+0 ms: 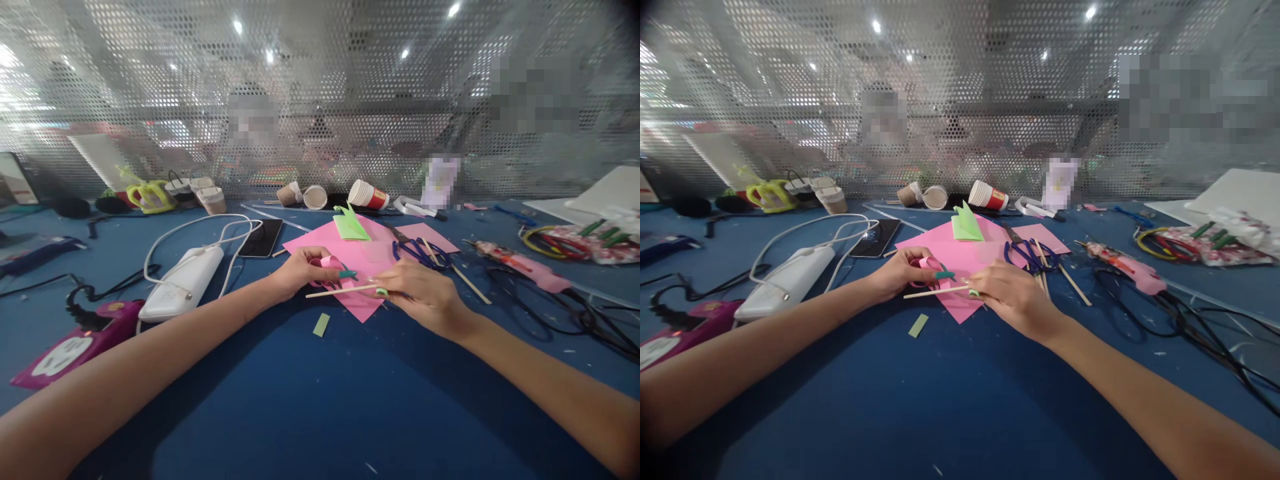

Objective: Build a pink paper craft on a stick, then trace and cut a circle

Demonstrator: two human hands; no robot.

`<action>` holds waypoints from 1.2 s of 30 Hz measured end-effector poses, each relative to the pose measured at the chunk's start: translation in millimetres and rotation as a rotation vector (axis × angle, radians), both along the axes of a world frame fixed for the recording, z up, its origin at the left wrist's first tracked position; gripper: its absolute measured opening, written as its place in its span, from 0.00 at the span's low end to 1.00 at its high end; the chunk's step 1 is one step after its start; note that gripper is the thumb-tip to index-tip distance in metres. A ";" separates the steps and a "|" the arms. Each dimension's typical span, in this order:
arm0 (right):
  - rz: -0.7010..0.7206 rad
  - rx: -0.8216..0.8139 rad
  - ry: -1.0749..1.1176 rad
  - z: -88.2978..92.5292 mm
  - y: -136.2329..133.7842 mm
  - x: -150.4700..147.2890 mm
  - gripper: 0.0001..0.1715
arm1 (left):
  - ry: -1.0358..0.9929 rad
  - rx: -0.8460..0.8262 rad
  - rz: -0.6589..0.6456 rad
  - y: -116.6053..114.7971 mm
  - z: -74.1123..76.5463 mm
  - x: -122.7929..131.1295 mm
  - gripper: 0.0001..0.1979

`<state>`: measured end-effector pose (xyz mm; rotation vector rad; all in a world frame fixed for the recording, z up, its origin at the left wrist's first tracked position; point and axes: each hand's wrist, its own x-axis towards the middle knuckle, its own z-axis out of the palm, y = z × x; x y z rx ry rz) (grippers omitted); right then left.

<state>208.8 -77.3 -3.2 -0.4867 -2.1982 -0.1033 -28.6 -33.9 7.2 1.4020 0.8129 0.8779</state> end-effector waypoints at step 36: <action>-0.043 -0.033 0.066 7.6 -11.6 -12.0 0.04 | 0.221 0.074 -0.045 0.4 1.2 1.4 0.12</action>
